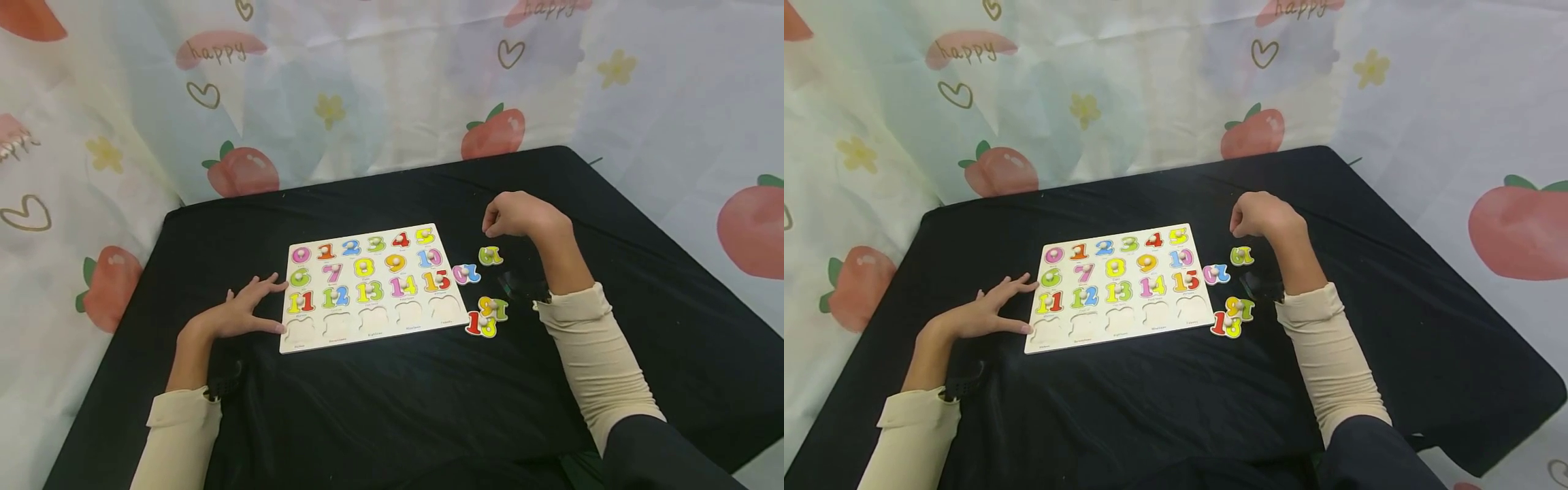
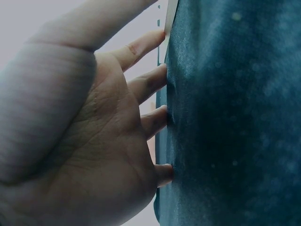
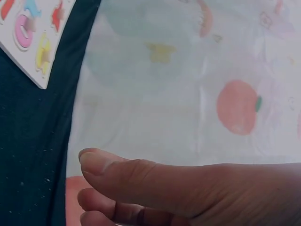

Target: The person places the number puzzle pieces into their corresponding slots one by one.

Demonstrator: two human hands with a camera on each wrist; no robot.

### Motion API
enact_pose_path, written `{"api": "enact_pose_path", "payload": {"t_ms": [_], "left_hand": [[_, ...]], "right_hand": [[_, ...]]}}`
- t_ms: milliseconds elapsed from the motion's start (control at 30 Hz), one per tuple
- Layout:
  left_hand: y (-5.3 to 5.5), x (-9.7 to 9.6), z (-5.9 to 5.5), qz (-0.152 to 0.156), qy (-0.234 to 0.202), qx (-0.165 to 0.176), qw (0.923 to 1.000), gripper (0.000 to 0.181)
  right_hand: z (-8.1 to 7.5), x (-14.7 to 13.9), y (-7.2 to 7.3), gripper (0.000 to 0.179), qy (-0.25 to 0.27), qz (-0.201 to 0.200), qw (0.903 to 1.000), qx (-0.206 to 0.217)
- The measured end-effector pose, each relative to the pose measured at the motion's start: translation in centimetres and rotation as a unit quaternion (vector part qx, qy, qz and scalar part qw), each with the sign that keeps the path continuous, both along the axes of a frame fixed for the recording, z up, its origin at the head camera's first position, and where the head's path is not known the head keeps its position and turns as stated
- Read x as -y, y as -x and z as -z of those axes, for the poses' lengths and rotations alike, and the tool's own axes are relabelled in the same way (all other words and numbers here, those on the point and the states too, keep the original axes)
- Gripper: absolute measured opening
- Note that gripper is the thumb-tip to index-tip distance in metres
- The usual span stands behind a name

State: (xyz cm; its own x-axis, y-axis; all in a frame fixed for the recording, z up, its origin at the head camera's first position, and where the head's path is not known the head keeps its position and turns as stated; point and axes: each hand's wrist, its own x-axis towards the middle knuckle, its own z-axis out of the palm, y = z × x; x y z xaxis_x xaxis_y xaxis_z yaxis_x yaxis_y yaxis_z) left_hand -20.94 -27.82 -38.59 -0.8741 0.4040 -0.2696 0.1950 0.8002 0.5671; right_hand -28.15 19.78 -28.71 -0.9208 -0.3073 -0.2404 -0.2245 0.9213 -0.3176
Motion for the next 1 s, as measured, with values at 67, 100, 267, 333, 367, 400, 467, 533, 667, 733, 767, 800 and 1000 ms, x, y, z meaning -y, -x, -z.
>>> {"api": "enact_pose_path", "payload": {"t_ms": [67,100,267,333,367,400,467,533,667,733,767,800,1000], "left_hand": [[-0.2,0.0,0.1,-0.002,-0.001,0.0,1.0,0.092],[-0.3,0.1,0.0,-0.003,-0.003,0.001,1.0,0.092],[-0.4,0.2,0.1,-0.01,-0.007,-0.006,0.9999,0.092],[-0.4,0.2,0.1,-0.009,-0.007,-0.008,0.9999,0.092],[-0.3,0.2,0.2,-0.007,-0.005,-0.008,0.9999,0.092],[-0.2,0.2,0.2,-0.006,-0.005,-0.007,0.9999,0.092],[-0.1,0.1,0.2,-0.004,-0.005,-0.006,1.0,0.092],[0.0,0.2,0.1,-0.004,-0.003,-0.005,1.0,0.092],[0.0,0.2,-0.1,-0.008,-0.006,-0.006,0.9999,0.092],[-0.1,0.2,-0.2,-0.007,-0.009,-0.003,0.9999,0.091],[-0.1,0.2,-0.2,-0.006,-0.009,-0.001,0.9999,0.092],[-0.1,0.2,-0.2,-0.004,-0.009,0.0,1.0,0.092],[0.0,-0.1,0.2,-0.006,-0.005,0.004,1.0,0.091]], "right_hand": [[-0.4,0.0,-0.2,0.006,0.0,-0.007,1.0,-0.001],[-0.5,0.0,-0.2,0.006,-0.002,-0.011,0.9999,-0.002],[-1.0,0.4,-0.5,0.007,-0.002,-0.032,0.9995,-0.005],[-1.0,0.8,-0.6,0.008,-0.004,-0.039,0.9992,0.001],[-1.0,1.0,-0.8,0.008,-0.006,-0.042,0.9991,0.004],[-1.0,1.1,-0.9,0.009,-0.01,-0.044,0.999,0.007],[-1.2,1.4,-1.1,0.009,-0.019,-0.047,0.9987,0.005],[-1.4,1.6,-1.3,0.009,-0.03,-0.055,0.9981,-0.003],[-1.7,1.4,-1.8,0.011,-0.047,-0.07,0.9962,-0.021],[-1.5,0.7,-2.3,0.012,-0.053,-0.073,0.9957,-0.023],[-1.3,0.2,-2.5,0.011,-0.051,-0.073,0.9958,-0.022],[-1.1,-0.2,-2.8,0.012,-0.05,-0.072,0.9959,-0.019],[0.8,-1.8,-4.6,0.017,-0.027,-0.098,0.9947,0.018]]}}
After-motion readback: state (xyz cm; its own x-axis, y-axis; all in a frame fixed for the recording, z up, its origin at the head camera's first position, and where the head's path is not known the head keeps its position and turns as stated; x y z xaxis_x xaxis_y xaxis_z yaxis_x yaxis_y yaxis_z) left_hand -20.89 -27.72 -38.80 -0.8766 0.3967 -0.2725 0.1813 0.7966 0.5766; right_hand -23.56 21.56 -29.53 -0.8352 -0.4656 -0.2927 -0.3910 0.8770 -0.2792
